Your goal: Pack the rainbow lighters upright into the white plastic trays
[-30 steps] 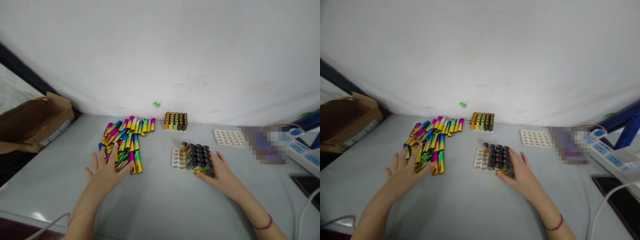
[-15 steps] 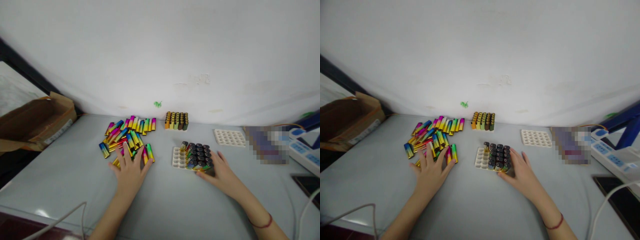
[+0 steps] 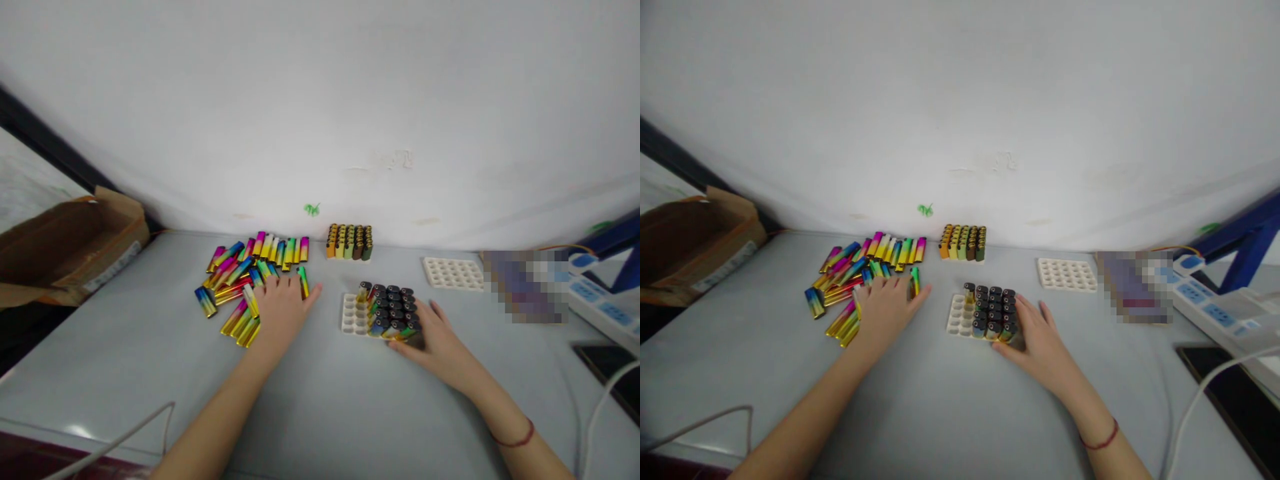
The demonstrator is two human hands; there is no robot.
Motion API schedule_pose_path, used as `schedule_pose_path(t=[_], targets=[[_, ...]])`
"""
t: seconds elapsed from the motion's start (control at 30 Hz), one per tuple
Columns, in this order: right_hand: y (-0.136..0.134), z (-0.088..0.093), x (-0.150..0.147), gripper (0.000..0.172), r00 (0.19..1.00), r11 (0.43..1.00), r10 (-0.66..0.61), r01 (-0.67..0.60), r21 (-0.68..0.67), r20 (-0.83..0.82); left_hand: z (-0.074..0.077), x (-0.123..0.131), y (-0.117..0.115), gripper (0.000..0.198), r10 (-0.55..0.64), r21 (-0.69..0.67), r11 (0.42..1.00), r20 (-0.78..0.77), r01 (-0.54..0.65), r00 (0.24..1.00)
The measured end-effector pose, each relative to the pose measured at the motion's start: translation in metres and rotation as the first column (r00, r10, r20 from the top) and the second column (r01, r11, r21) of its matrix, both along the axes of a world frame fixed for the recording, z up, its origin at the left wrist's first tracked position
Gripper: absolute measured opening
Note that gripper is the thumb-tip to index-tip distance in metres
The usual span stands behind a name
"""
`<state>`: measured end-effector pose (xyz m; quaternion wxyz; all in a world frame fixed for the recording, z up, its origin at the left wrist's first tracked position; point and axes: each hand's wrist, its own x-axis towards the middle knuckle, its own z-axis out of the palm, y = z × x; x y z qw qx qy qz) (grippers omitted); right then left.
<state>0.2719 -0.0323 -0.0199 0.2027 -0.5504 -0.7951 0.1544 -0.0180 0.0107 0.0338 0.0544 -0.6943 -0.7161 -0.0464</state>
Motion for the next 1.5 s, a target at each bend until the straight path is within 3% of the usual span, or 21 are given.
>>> schedule_pose_path(t=[0.17,0.33,0.5,0.6,0.7,0.8,0.97,1.07,1.17,1.3,1.5], targets=[[0.0,0.002,0.0,0.069,1.0,1.0,0.008,-0.008,-0.021,0.003,0.007,0.005,0.019,0.042,0.011,-0.13,0.991,-0.042,-0.016,0.999],[0.001,0.005,-0.001,0.072,1.0,0.999,0.005,-0.005,-0.042,0.009,0.016,0.003,0.029,0.036,-0.01,-0.356,0.934,0.037,0.023,0.999],[0.001,0.006,-0.002,0.072,1.0,0.999,0.011,-0.011,-0.043,0.002,0.018,0.008,0.034,0.032,0.051,-0.273,0.962,0.295,0.033,0.954],[0.001,0.005,-0.002,0.073,1.0,0.999,0.01,-0.01,-0.034,-0.004,0.011,0.016,0.034,0.026,0.036,-0.178,0.98,0.611,0.093,0.791],[0.001,0.003,-0.001,0.074,1.0,1.0,0.008,-0.008,-0.029,-0.007,-0.002,0.024,0.031,0.036,-0.022,-0.077,0.979,0.88,0.186,0.475],[0.001,0.001,-0.001,0.074,1.0,0.999,0.011,-0.011,-0.03,-0.004,-0.013,0.029,0.025,0.045,-0.041,-0.021,0.97,0.967,0.243,0.25],[0.001,0.0,0.0,0.073,1.0,1.0,0.012,-0.012,-0.026,0.008,-0.017,0.033,0.014,0.034,-0.059,0.043,0.945,0.997,0.325,0.042],[0.0,0.0,0.001,0.072,1.0,1.0,0.017,-0.017,-0.017,0.014,-0.016,0.037,0.013,0.025,0.034,-0.011,0.942,0.997,0.336,-0.064],[0.0,-0.001,0.002,0.072,1.0,1.0,0.018,-0.018,-0.006,0.016,-0.016,0.039,0.014,0.035,0.151,-0.093,0.929,0.979,0.357,-0.14],[0.0,-0.002,0.002,0.073,1.0,1.0,0.022,-0.022,0.0,0.014,-0.015,0.04,0.012,0.054,0.229,-0.165,0.936,0.956,0.312,-0.182],[0.0,-0.002,0.001,0.072,1.0,1.0,0.013,-0.013,0.0,0.01,-0.012,0.042,0.008,0.05,0.289,-0.206,0.934,0.914,0.29,-0.283]])
